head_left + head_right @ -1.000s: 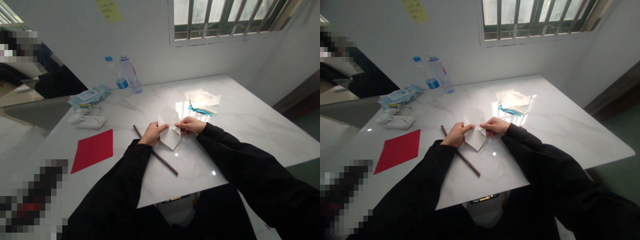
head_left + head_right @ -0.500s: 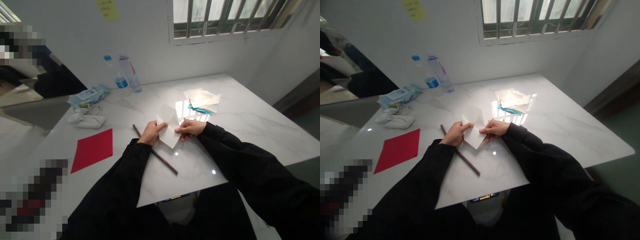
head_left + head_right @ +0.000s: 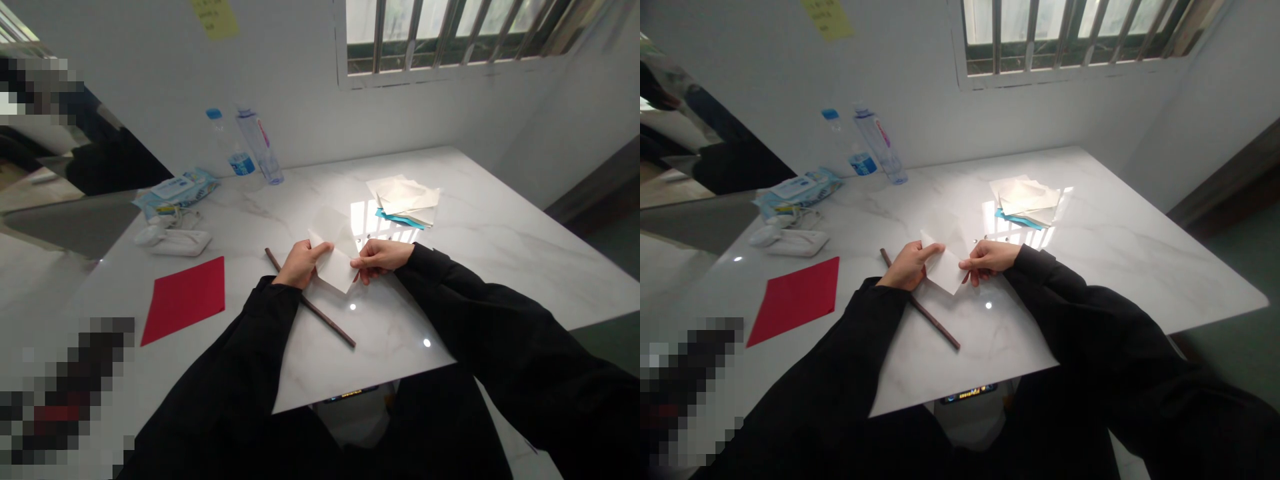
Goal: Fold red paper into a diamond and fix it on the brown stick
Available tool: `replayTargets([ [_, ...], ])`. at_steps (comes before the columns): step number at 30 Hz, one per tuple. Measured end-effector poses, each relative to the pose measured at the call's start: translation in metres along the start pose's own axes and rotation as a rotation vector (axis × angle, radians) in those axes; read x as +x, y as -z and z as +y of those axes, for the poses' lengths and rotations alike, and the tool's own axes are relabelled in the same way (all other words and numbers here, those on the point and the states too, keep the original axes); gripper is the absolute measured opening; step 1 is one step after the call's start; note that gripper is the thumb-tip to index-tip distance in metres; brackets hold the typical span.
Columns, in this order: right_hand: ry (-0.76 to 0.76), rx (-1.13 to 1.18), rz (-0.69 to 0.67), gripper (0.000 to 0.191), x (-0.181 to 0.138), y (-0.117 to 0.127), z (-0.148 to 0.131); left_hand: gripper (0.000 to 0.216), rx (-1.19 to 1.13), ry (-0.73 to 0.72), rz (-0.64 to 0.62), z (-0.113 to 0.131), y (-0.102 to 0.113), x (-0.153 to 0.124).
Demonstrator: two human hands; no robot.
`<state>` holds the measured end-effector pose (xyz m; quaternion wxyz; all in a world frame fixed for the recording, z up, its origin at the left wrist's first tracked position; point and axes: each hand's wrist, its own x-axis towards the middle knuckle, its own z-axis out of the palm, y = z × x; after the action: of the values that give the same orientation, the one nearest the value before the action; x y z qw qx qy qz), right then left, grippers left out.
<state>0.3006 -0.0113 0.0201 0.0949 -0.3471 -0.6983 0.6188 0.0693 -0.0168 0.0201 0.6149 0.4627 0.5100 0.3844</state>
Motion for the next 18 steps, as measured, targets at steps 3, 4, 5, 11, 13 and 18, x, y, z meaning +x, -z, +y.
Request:
replayTargets([
  [3,0.004,0.002,0.180,0.063,0.004,0.000,0.002,0.035,0.005,0.014,-0.039,-0.001,-0.001,0.000],
  [4,0.013,0.021,0.260,0.064,0.006,0.001,0.003,0.035,0.012,0.016,-0.053,-0.002,-0.001,0.000],
  [5,0.026,0.046,0.336,0.064,0.008,0.001,0.005,0.034,0.021,0.014,-0.065,-0.002,-0.001,0.000],
  [11,0.076,0.148,0.483,0.061,0.014,0.004,0.010,0.030,0.069,-0.012,-0.083,-0.006,0.000,0.003],
  [13,0.084,0.166,0.492,0.059,0.014,0.003,0.009,0.029,0.075,-0.010,-0.085,-0.006,0.001,0.003],
  [18,0.150,0.236,0.545,0.051,0.012,0.001,0.003,0.027,0.058,-0.008,-0.083,-0.007,0.000,0.003],
])
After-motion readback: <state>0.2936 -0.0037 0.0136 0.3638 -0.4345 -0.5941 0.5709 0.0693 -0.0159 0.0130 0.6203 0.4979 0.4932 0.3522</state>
